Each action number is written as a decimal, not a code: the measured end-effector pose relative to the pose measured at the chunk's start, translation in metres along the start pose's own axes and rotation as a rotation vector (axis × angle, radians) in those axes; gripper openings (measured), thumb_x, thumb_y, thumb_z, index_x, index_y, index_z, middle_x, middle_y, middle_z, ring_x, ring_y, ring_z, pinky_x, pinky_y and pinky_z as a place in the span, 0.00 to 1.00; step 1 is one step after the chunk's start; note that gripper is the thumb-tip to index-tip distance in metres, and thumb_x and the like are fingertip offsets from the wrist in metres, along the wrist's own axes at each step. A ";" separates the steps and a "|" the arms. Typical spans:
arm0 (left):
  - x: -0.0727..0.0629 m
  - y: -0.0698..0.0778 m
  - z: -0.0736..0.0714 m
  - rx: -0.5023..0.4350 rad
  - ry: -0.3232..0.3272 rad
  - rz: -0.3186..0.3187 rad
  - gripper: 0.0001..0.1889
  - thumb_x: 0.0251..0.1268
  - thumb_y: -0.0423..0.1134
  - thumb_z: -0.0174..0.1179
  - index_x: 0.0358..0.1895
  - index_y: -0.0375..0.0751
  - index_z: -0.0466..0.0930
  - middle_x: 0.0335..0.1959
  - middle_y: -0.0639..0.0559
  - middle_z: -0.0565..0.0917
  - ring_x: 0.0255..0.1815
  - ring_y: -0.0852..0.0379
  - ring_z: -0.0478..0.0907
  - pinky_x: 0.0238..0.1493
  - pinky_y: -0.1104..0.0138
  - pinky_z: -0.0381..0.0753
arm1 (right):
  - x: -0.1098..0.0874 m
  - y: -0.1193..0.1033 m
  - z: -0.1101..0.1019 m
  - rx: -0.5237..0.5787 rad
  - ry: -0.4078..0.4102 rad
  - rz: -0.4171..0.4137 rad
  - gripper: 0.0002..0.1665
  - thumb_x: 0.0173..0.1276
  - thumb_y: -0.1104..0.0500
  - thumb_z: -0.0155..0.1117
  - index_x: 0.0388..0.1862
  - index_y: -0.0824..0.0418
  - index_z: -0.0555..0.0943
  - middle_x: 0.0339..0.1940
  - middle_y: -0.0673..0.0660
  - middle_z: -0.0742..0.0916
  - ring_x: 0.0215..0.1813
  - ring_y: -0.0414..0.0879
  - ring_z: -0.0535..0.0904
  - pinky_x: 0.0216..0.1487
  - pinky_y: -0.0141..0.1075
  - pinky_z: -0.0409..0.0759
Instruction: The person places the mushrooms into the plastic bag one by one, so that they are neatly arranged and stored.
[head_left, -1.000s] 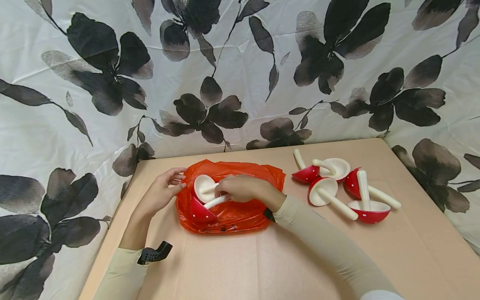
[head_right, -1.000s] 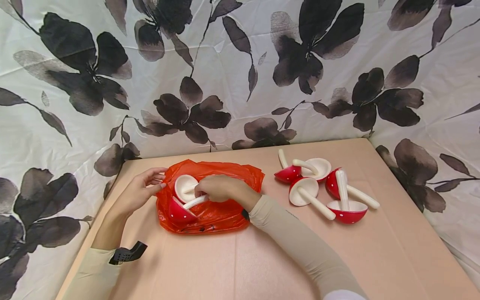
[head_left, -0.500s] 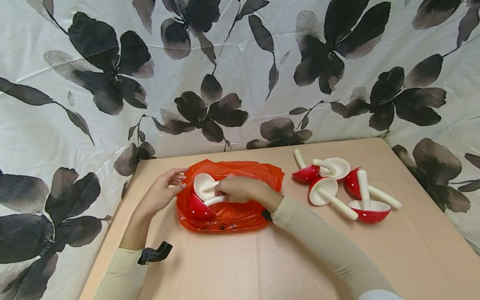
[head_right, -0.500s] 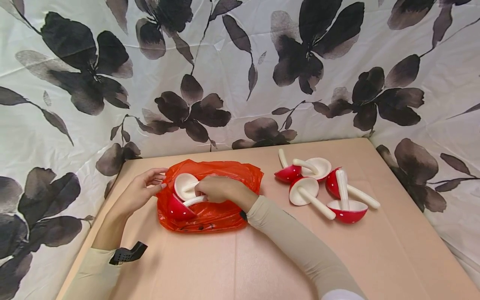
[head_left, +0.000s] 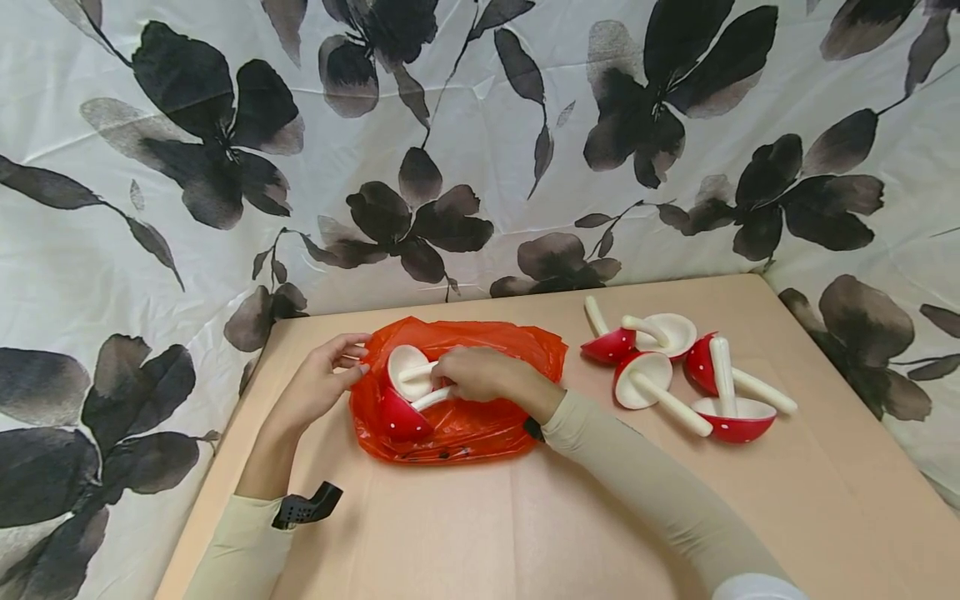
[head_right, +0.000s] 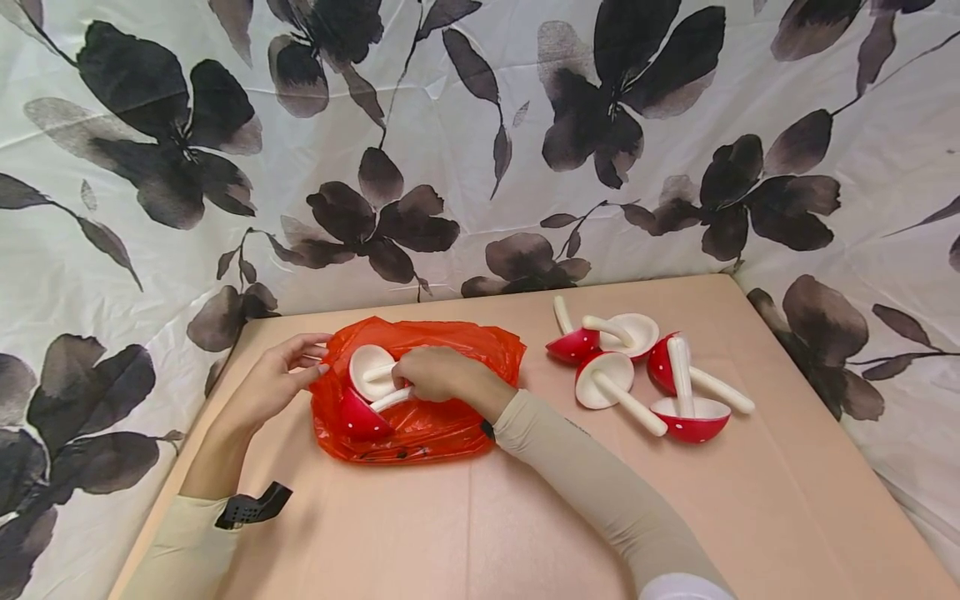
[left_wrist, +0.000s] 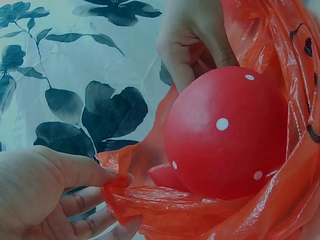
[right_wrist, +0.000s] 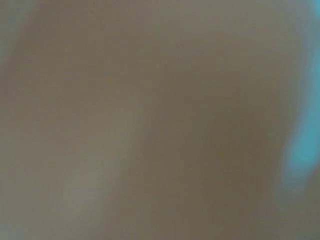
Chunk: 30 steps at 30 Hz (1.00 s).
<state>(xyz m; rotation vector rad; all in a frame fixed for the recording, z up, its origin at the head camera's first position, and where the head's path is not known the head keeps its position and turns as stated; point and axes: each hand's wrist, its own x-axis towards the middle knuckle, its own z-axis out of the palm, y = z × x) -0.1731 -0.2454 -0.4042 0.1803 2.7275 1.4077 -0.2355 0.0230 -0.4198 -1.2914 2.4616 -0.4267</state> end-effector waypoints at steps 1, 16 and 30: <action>0.000 0.000 0.000 0.000 0.000 -0.002 0.24 0.73 0.29 0.56 0.70 0.40 0.71 0.56 0.36 0.81 0.55 0.40 0.79 0.46 0.68 0.85 | 0.000 0.000 0.000 -0.004 0.002 -0.002 0.09 0.68 0.60 0.71 0.45 0.50 0.87 0.36 0.46 0.85 0.40 0.43 0.77 0.46 0.32 0.79; 0.002 -0.003 0.001 0.002 -0.003 -0.002 0.24 0.72 0.29 0.57 0.70 0.40 0.71 0.56 0.36 0.80 0.55 0.40 0.78 0.46 0.68 0.85 | -0.001 0.000 0.001 -0.033 -0.013 -0.037 0.09 0.68 0.59 0.71 0.47 0.51 0.87 0.37 0.45 0.85 0.42 0.43 0.77 0.49 0.31 0.79; 0.003 -0.003 0.000 0.003 -0.003 -0.003 0.24 0.72 0.29 0.56 0.70 0.39 0.71 0.56 0.36 0.80 0.55 0.40 0.78 0.46 0.69 0.85 | -0.027 -0.004 -0.021 -0.045 0.017 -0.028 0.16 0.69 0.59 0.70 0.55 0.54 0.86 0.51 0.49 0.87 0.51 0.43 0.79 0.59 0.39 0.80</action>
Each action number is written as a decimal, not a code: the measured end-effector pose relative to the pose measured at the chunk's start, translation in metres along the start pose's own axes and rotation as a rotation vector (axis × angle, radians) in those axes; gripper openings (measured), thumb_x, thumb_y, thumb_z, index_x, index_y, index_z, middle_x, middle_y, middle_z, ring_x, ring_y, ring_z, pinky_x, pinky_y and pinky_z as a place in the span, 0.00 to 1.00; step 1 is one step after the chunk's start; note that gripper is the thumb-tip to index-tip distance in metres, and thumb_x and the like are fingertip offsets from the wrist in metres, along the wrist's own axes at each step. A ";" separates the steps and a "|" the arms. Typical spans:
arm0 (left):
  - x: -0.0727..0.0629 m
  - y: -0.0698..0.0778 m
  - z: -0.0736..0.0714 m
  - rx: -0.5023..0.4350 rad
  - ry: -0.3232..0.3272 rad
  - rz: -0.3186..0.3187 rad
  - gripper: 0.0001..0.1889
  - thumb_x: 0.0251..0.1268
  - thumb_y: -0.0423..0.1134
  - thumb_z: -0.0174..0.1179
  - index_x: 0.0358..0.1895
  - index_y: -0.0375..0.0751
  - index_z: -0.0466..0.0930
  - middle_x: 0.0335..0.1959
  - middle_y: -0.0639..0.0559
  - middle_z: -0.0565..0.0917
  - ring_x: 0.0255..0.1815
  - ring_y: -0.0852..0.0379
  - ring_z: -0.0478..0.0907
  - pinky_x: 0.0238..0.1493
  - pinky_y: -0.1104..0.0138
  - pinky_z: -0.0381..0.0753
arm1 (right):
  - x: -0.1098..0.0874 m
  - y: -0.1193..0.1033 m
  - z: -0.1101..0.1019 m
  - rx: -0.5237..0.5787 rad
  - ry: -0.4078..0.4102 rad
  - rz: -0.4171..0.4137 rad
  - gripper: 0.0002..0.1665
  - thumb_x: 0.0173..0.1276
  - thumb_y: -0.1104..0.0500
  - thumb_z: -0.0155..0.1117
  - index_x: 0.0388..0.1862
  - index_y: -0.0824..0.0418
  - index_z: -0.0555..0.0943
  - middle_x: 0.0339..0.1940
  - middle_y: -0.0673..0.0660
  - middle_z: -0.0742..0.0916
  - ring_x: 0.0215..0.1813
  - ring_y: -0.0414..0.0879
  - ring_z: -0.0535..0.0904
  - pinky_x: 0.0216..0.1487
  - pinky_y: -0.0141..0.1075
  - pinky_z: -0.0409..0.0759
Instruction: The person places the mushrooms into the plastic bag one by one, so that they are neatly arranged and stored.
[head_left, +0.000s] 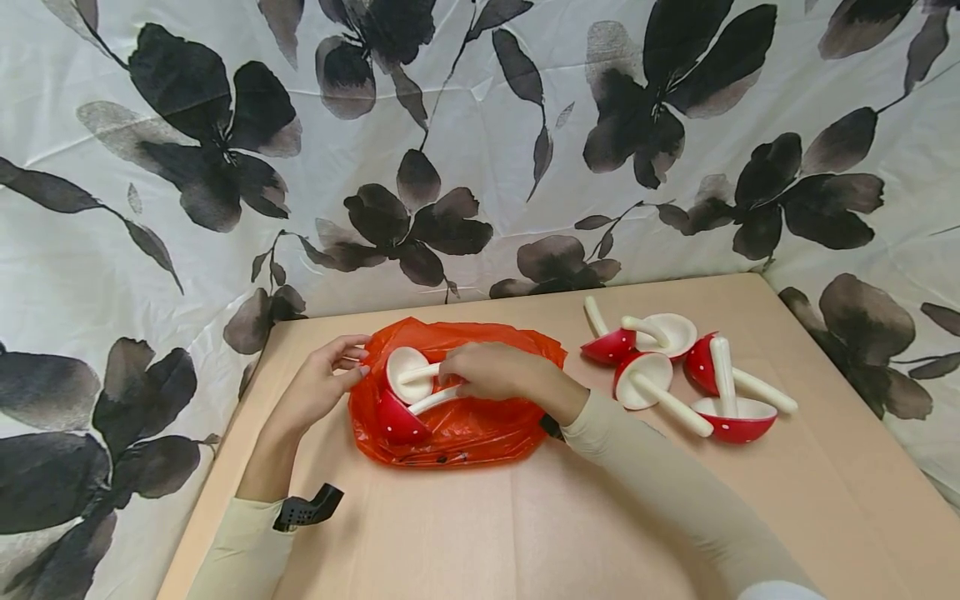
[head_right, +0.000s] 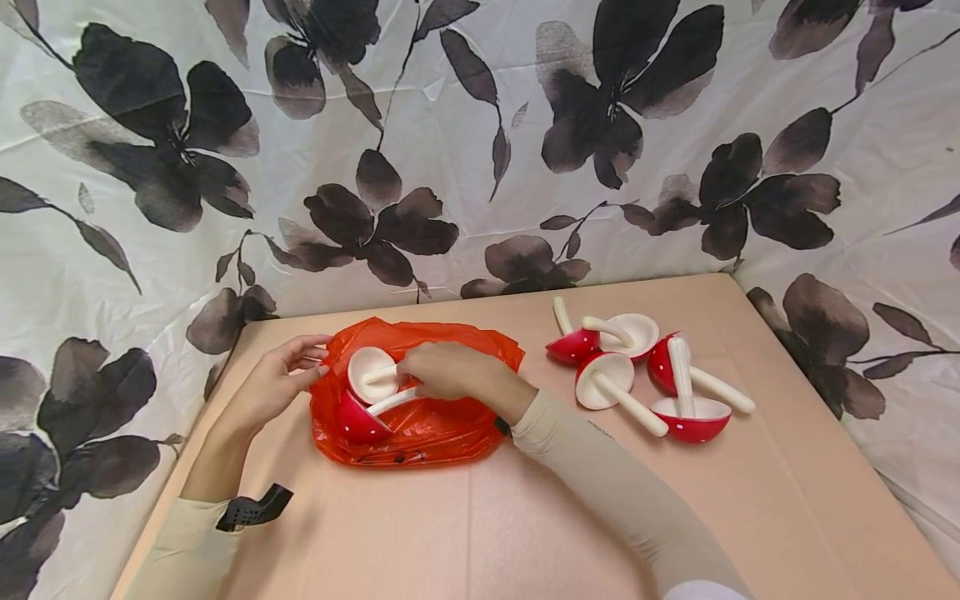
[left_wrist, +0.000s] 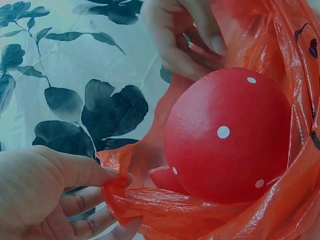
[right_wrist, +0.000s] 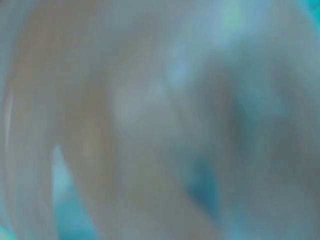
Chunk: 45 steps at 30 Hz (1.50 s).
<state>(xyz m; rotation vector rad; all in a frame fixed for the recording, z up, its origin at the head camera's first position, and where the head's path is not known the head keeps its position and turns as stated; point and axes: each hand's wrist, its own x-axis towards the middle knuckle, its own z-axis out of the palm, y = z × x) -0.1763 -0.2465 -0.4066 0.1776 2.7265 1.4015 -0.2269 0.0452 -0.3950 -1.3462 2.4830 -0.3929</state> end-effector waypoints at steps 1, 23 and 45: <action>0.000 0.000 0.000 0.000 0.001 0.001 0.24 0.72 0.29 0.56 0.70 0.39 0.71 0.56 0.36 0.80 0.55 0.40 0.78 0.46 0.69 0.85 | -0.003 0.000 -0.003 0.002 0.006 -0.003 0.17 0.69 0.59 0.70 0.56 0.54 0.85 0.51 0.49 0.87 0.51 0.43 0.79 0.58 0.39 0.80; 0.000 0.005 -0.003 -0.006 0.001 -0.008 0.24 0.72 0.30 0.58 0.70 0.40 0.71 0.56 0.37 0.81 0.56 0.40 0.78 0.47 0.71 0.84 | -0.068 0.033 -0.056 0.169 0.133 0.027 0.16 0.70 0.61 0.68 0.56 0.55 0.85 0.51 0.50 0.87 0.53 0.44 0.83 0.59 0.44 0.82; -0.003 0.008 -0.004 -0.016 -0.006 -0.020 0.25 0.73 0.32 0.58 0.71 0.41 0.71 0.57 0.37 0.80 0.56 0.41 0.78 0.48 0.66 0.85 | -0.130 0.092 -0.073 0.259 0.187 0.196 0.21 0.68 0.63 0.69 0.60 0.58 0.81 0.55 0.55 0.87 0.58 0.56 0.83 0.57 0.50 0.83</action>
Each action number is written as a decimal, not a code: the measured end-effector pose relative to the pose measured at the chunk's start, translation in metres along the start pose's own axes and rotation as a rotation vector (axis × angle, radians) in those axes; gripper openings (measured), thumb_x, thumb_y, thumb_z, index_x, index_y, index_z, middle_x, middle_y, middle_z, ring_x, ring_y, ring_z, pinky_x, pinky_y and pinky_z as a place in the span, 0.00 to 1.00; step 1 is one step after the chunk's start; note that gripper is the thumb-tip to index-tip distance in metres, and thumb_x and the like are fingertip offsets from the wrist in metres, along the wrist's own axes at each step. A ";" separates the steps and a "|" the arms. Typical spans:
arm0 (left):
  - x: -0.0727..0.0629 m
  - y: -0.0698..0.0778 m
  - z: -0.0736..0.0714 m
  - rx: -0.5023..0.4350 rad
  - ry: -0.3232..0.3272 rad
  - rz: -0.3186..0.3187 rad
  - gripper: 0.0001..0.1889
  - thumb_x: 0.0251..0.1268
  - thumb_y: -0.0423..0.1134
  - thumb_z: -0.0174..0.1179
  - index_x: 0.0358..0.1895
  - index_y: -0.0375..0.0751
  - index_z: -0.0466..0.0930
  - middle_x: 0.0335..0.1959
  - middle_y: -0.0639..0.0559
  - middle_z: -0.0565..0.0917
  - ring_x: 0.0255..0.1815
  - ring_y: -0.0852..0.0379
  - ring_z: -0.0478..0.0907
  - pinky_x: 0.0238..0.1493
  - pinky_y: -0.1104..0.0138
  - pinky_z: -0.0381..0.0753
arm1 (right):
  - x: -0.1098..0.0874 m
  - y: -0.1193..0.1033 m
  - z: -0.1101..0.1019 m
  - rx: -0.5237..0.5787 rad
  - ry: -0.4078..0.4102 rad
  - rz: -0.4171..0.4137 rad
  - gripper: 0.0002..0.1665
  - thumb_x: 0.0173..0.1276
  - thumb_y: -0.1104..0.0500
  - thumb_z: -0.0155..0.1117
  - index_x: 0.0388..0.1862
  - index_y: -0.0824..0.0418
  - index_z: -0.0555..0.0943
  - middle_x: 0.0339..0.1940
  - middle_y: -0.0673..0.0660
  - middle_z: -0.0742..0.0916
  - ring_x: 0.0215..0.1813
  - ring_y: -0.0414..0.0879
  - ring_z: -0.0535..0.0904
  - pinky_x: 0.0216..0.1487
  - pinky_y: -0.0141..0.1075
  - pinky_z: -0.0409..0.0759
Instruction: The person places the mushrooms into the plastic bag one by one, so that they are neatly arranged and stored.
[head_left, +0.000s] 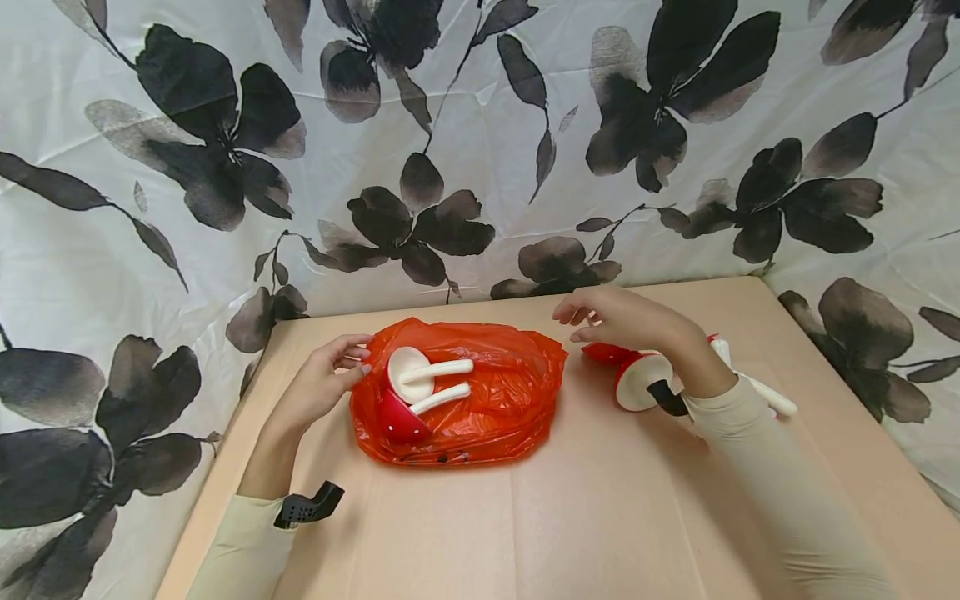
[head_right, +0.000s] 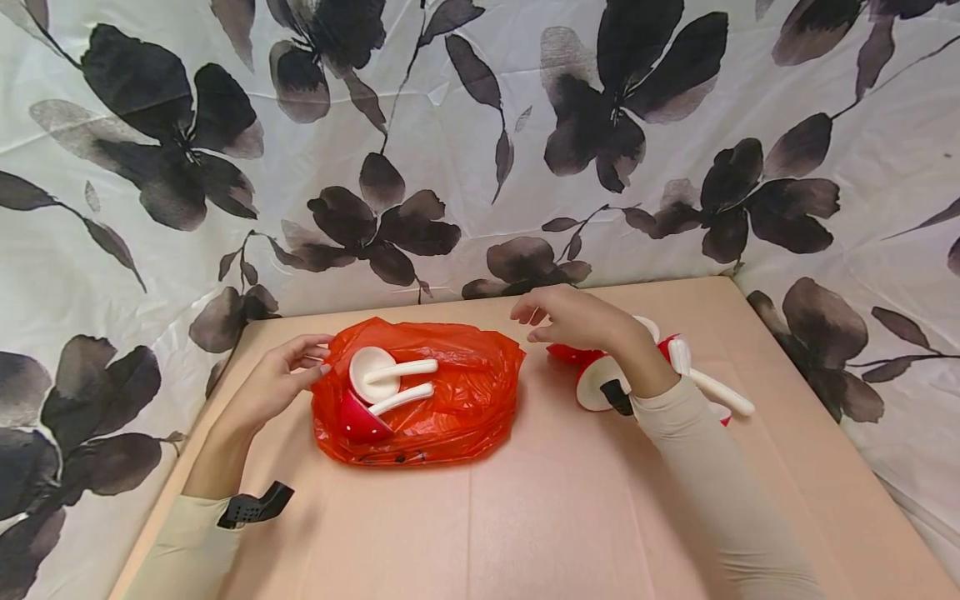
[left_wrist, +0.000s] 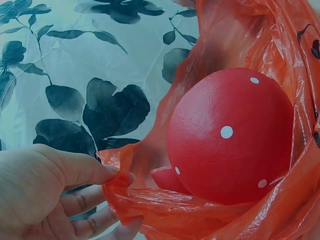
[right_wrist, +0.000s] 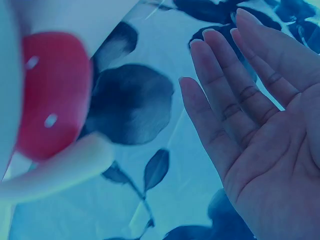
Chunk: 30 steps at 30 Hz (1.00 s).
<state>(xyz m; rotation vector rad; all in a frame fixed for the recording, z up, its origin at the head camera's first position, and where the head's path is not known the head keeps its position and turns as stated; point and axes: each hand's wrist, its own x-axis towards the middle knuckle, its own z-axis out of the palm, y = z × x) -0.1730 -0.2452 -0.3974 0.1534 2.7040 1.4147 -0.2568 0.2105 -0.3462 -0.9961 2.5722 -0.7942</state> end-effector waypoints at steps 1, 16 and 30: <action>0.000 0.000 0.000 -0.001 -0.001 0.000 0.25 0.73 0.32 0.58 0.71 0.41 0.71 0.57 0.37 0.80 0.56 0.41 0.78 0.48 0.66 0.85 | -0.002 0.004 -0.001 0.001 0.000 0.013 0.21 0.68 0.63 0.69 0.60 0.58 0.81 0.55 0.54 0.87 0.58 0.55 0.83 0.57 0.49 0.83; 0.005 -0.007 0.000 -0.005 -0.010 0.008 0.24 0.73 0.30 0.57 0.70 0.39 0.71 0.56 0.36 0.80 0.55 0.40 0.78 0.47 0.68 0.85 | -0.035 0.040 -0.016 -0.016 0.039 0.112 0.24 0.68 0.66 0.68 0.63 0.61 0.80 0.57 0.60 0.86 0.60 0.59 0.81 0.60 0.55 0.80; 0.003 -0.011 -0.001 -0.022 -0.011 0.024 0.24 0.73 0.29 0.57 0.70 0.39 0.71 0.56 0.36 0.80 0.54 0.40 0.78 0.46 0.69 0.85 | -0.048 0.057 -0.016 -0.058 0.035 0.148 0.22 0.65 0.67 0.70 0.59 0.65 0.81 0.55 0.62 0.86 0.57 0.60 0.82 0.61 0.58 0.79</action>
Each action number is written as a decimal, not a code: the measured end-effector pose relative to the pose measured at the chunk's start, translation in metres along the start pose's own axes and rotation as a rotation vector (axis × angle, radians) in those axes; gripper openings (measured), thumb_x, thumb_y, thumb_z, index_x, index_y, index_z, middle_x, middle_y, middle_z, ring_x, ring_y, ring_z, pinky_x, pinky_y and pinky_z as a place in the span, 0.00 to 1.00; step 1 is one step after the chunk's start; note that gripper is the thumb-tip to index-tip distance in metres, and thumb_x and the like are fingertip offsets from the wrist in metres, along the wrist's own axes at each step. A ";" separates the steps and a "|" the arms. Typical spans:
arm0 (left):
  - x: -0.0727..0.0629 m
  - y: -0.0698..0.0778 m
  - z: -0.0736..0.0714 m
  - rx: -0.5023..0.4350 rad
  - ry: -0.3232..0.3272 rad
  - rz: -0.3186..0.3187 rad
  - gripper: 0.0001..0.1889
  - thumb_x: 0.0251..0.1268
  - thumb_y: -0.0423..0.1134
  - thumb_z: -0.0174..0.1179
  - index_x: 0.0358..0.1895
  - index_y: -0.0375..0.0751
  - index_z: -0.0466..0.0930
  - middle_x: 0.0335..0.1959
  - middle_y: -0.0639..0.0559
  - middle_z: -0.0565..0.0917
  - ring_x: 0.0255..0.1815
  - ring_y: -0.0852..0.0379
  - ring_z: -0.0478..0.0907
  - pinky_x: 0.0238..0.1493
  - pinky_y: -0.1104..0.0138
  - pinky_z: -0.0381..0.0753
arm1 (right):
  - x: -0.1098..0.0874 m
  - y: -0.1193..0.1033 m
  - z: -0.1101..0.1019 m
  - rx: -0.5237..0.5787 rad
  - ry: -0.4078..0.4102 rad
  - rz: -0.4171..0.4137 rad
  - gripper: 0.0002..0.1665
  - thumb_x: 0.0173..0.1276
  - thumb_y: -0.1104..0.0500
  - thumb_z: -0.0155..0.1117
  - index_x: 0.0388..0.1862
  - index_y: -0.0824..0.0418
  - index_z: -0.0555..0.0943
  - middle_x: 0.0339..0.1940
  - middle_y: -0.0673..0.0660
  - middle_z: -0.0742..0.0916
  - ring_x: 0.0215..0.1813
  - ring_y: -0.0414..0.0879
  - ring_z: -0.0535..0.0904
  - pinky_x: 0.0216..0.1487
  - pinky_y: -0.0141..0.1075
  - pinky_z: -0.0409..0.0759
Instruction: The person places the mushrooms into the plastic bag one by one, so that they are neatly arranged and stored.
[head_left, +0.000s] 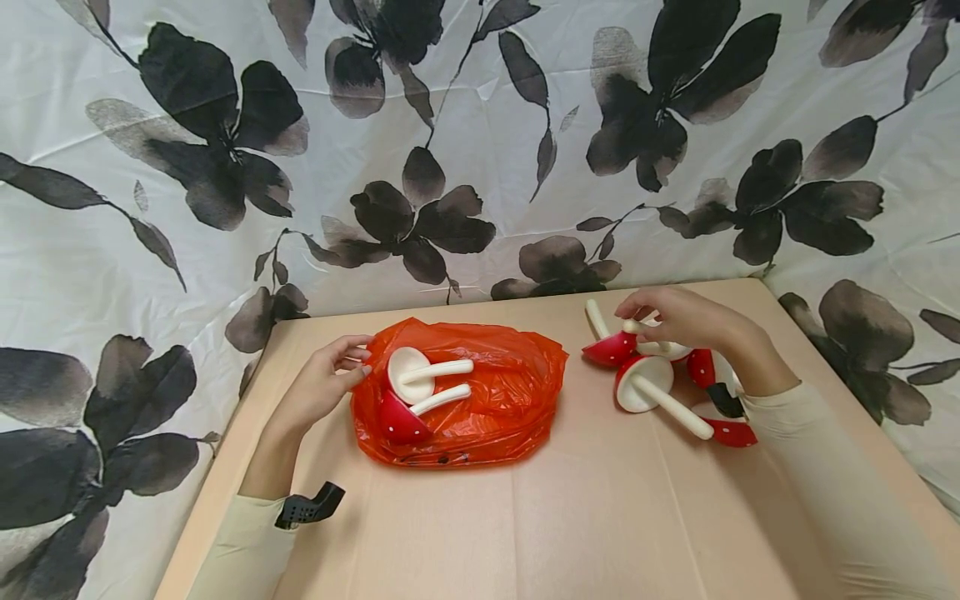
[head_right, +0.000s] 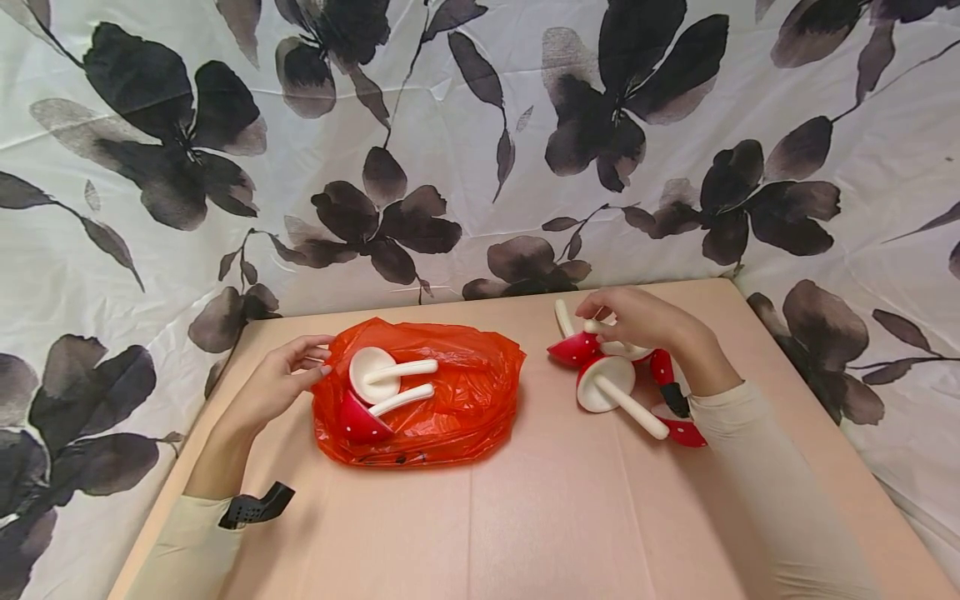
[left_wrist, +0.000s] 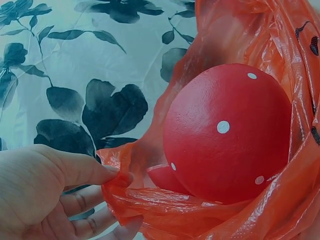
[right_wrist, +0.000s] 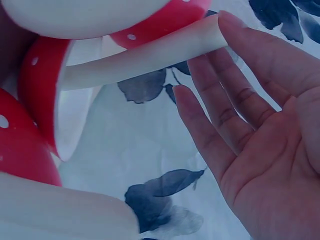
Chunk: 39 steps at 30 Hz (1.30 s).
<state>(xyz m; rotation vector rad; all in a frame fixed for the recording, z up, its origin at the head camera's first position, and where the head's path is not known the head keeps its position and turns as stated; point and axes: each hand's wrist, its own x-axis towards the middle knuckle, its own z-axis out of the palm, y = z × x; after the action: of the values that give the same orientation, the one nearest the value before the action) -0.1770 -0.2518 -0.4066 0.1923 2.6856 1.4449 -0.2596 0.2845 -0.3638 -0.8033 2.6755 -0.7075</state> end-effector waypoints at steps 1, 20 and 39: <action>0.000 -0.001 0.000 -0.002 0.000 0.002 0.24 0.73 0.29 0.57 0.70 0.39 0.71 0.56 0.36 0.80 0.54 0.40 0.78 0.46 0.69 0.84 | 0.001 0.001 0.001 0.000 -0.001 -0.003 0.22 0.64 0.68 0.71 0.58 0.65 0.81 0.54 0.61 0.87 0.57 0.60 0.82 0.61 0.58 0.79; -0.002 -0.004 0.000 0.009 0.013 0.011 0.23 0.73 0.30 0.57 0.69 0.39 0.72 0.55 0.36 0.81 0.54 0.41 0.79 0.45 0.69 0.84 | 0.002 0.017 -0.003 -0.081 0.074 0.006 0.14 0.64 0.70 0.70 0.49 0.63 0.84 0.43 0.55 0.87 0.48 0.54 0.83 0.56 0.55 0.81; 0.003 -0.003 0.003 0.005 0.037 0.000 0.23 0.73 0.29 0.56 0.69 0.39 0.72 0.55 0.35 0.80 0.54 0.40 0.79 0.43 0.68 0.85 | -0.005 0.050 -0.031 -0.135 0.132 0.183 0.15 0.66 0.68 0.66 0.51 0.68 0.78 0.46 0.68 0.85 0.47 0.64 0.82 0.46 0.56 0.84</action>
<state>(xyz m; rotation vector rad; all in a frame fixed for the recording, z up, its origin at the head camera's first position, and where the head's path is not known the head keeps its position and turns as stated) -0.1795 -0.2504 -0.4107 0.1682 2.7186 1.4557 -0.2892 0.3351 -0.3630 -0.5490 2.8941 -0.5589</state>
